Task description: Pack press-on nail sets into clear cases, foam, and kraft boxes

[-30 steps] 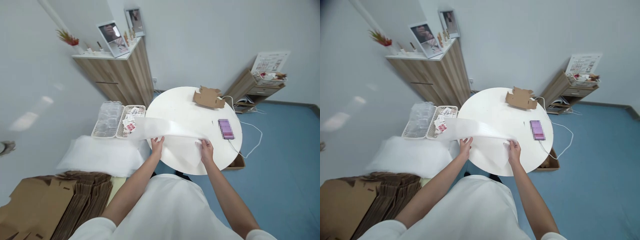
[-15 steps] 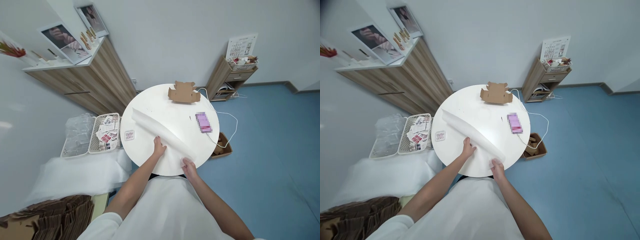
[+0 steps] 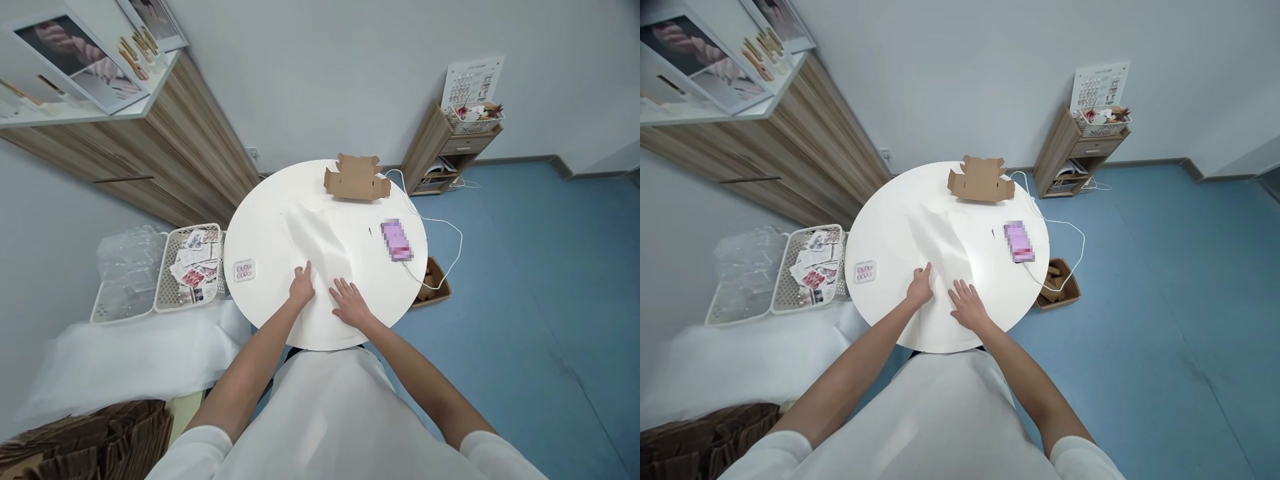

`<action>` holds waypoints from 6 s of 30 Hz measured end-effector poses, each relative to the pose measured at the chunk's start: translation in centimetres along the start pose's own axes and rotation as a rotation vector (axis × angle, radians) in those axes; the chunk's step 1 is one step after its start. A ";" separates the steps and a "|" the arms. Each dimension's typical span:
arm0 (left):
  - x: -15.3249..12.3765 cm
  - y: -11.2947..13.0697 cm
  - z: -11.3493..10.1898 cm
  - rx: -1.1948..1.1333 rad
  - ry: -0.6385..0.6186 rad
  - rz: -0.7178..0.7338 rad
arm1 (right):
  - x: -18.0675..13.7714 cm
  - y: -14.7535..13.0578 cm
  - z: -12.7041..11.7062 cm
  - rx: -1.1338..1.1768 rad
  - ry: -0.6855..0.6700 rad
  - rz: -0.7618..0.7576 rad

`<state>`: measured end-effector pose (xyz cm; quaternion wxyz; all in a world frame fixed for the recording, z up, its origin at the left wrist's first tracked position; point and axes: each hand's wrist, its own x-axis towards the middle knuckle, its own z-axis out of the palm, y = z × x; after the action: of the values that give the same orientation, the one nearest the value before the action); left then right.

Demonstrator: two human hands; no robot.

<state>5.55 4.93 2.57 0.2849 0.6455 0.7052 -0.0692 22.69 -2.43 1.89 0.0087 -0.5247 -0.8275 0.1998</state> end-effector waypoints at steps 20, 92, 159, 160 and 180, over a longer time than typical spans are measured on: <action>-5.5 -2.2 3.5 0.089 -0.009 0.336 | -1.5 1.9 2.5 -0.035 -0.041 0.142; -7.7 -0.8 6.4 -0.727 0.097 0.234 | -3.5 1.8 3.1 1.012 0.131 0.255; -7.2 -5.7 4.2 0.193 0.283 0.824 | -4.0 -1.6 2.8 -0.175 0.159 -0.010; -7.2 -5.7 4.1 0.203 0.268 0.850 | -3.9 -1.6 2.6 -0.165 0.135 -0.027; -8.2 -5.0 2.2 -0.043 -0.160 0.723 | -5.4 -2.6 0.6 0.506 -0.063 0.186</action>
<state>1.57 -4.00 3.39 0.3587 0.8393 0.4086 0.0007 22.77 -8.33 3.27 0.0955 -0.5730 -0.6995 0.4162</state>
